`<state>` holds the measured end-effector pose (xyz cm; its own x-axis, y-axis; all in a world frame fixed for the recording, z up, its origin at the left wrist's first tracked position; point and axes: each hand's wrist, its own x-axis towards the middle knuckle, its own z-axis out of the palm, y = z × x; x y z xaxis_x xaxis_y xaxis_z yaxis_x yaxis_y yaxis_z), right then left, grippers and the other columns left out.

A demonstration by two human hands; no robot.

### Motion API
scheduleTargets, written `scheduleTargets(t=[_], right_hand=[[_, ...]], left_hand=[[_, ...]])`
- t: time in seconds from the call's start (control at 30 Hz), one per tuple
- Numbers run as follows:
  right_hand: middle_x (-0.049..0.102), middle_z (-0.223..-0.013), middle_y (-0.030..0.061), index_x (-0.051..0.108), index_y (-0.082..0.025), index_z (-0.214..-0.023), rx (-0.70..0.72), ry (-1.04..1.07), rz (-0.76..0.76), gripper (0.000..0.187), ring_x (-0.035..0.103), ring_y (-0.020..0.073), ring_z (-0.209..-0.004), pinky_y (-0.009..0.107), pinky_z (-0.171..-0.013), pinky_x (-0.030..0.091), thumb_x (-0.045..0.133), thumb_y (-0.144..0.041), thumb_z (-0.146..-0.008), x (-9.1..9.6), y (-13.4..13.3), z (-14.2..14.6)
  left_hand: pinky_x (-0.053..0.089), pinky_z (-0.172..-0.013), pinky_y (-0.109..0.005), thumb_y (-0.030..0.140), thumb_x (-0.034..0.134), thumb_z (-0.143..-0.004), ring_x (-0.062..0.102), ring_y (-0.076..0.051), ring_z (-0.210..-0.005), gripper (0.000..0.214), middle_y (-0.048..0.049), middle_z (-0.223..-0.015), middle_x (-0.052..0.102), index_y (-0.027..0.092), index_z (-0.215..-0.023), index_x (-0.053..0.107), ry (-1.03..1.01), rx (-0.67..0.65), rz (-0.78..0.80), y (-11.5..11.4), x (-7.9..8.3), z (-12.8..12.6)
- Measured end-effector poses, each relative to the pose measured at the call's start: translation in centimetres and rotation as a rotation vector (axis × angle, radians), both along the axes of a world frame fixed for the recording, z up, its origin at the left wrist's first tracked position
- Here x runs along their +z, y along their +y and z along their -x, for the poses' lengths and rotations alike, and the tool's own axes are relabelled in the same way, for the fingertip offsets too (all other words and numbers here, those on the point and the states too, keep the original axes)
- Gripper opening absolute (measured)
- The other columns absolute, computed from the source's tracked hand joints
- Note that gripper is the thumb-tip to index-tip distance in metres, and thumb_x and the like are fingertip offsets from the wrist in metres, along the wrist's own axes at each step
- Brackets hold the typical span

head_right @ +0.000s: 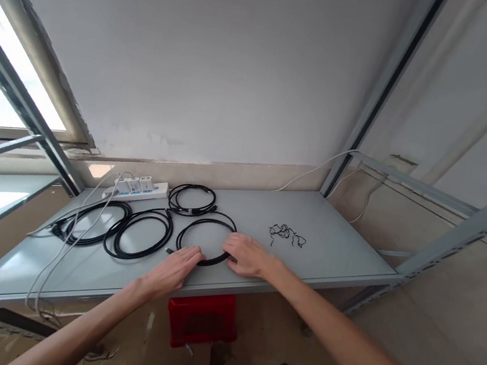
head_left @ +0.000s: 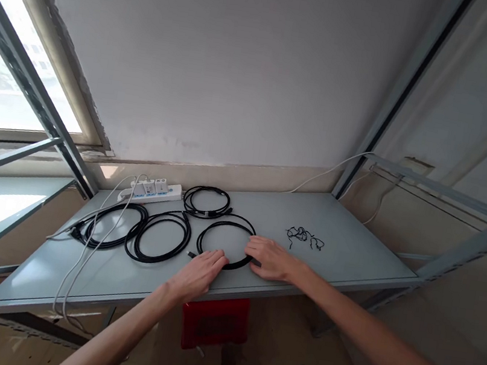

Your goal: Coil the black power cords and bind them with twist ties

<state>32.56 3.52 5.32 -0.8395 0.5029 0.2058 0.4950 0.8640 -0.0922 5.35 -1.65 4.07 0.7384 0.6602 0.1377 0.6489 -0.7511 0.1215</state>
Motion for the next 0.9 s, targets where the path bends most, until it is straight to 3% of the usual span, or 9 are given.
scheduleTargets(t=[0.1, 0.23, 0.4, 0.47, 0.53, 0.6, 0.67, 0.8, 0.9], right_hand=[[0.059, -0.065, 0.0021, 0.056, -0.020, -0.068, 0.038, -0.131, 0.040, 0.017, 0.049, 0.0174, -0.064, 0.031, -0.071, 0.042, 0.060, -0.016, -0.084, 0.9, 1.1, 0.0], [0.057, -0.056, 0.0023, 0.056, -0.019, -0.060, -0.026, -0.174, 0.005, 0.031, 0.042, 0.0146, -0.053, 0.030, -0.060, 0.030, 0.055, -0.019, -0.092, 0.3, 1.5, 2.0], [0.065, -0.070, 0.0061, 0.065, -0.018, -0.075, -0.058, -0.107, -0.059, 0.021, 0.053, 0.0183, -0.065, 0.031, -0.069, 0.038, 0.054, -0.014, -0.092, -1.0, 2.3, 3.6], [0.067, -0.084, 0.0093, 0.066, -0.017, -0.086, -0.033, -0.064, -0.071, 0.017, 0.058, 0.0224, -0.080, 0.035, -0.078, 0.044, 0.052, -0.012, -0.092, -1.0, 2.3, 2.7], [0.065, -0.107, 0.0136, 0.066, -0.017, -0.106, -0.067, 0.033, -0.104, 0.028, 0.058, 0.0267, -0.101, 0.040, -0.090, 0.047, 0.048, -0.005, -0.089, -0.6, 2.0, 0.9], [0.059, -0.127, 0.0149, 0.059, -0.019, -0.129, -0.169, 0.140, -0.130, 0.053, 0.052, 0.0287, -0.119, 0.045, -0.101, 0.045, 0.043, 0.003, -0.083, -0.3, 1.4, -1.5], [0.056, -0.131, 0.0135, 0.053, -0.022, -0.138, -0.314, 0.232, -0.131, 0.067, 0.051, 0.0289, -0.123, 0.047, -0.105, 0.044, 0.040, 0.005, -0.079, -0.4, 0.6, -4.0], [0.059, -0.118, 0.0126, 0.057, -0.020, -0.128, -0.696, 0.526, -0.131, 0.059, 0.057, 0.0277, -0.112, 0.045, -0.097, 0.049, 0.040, 0.001, -0.076, -2.3, -0.9, -8.0], [0.059, -0.107, 0.0106, 0.061, -0.019, -0.119, -0.859, 0.615, -0.144, 0.049, 0.058, 0.0264, -0.102, 0.043, -0.091, 0.050, 0.039, -0.001, -0.078, -4.1, -1.7, -9.6]], left_hand=[[0.045, -0.083, -0.037, 0.014, 0.040, -0.098, 0.055, -0.024, -0.089, 0.015, -0.0085, -0.100, 0.061, 0.020, -0.104, 0.052, 0.039, -0.110, 0.008, 0.7, 1.7, 2.1], [0.045, -0.085, -0.037, 0.032, 0.041, -0.104, 0.059, -0.025, -0.090, 0.018, -0.0090, -0.095, 0.063, 0.021, -0.095, 0.053, 0.142, -0.166, -0.053, 2.4, 3.1, 2.6], [0.046, -0.075, -0.035, 0.035, 0.031, -0.110, 0.066, -0.024, -0.083, 0.030, -0.0081, -0.091, 0.069, 0.019, -0.102, 0.055, 0.149, 0.027, -0.030, 2.3, 1.7, 0.1], [0.045, -0.074, -0.034, 0.034, 0.029, -0.110, 0.067, -0.024, -0.080, 0.031, -0.0076, -0.090, 0.070, 0.019, -0.101, 0.055, 0.135, 0.090, -0.011, 1.7, 0.9, -0.5], [0.046, -0.079, -0.034, 0.031, 0.030, -0.110, 0.069, -0.024, -0.083, 0.030, -0.0080, -0.093, 0.071, 0.020, -0.100, 0.055, 0.106, 0.117, -0.006, 1.0, 0.4, -0.8], [0.046, -0.082, -0.033, 0.030, 0.030, -0.110, 0.070, -0.024, -0.087, 0.029, -0.0085, -0.097, 0.071, 0.020, -0.101, 0.056, 0.074, 0.149, 0.002, 0.4, 0.2, -1.2], [0.046, -0.080, -0.032, 0.031, 0.031, -0.110, 0.070, -0.024, -0.089, 0.029, -0.0089, -0.099, 0.071, 0.020, -0.103, 0.056, 0.056, 0.204, 0.018, 0.1, 0.2, -2.0], [0.048, -0.075, -0.032, 0.030, 0.029, -0.110, 0.071, -0.024, -0.090, 0.032, -0.0114, -0.108, 0.067, 0.019, -0.110, 0.060, 0.054, 0.334, 0.025, -0.2, 0.1, -5.4], [0.050, -0.078, -0.032, 0.026, 0.034, -0.108, 0.070, -0.023, -0.093, 0.031, -0.0135, -0.117, 0.062, 0.017, -0.111, 0.063, 0.064, 0.382, 0.013, -0.1, -0.2, -7.9]])
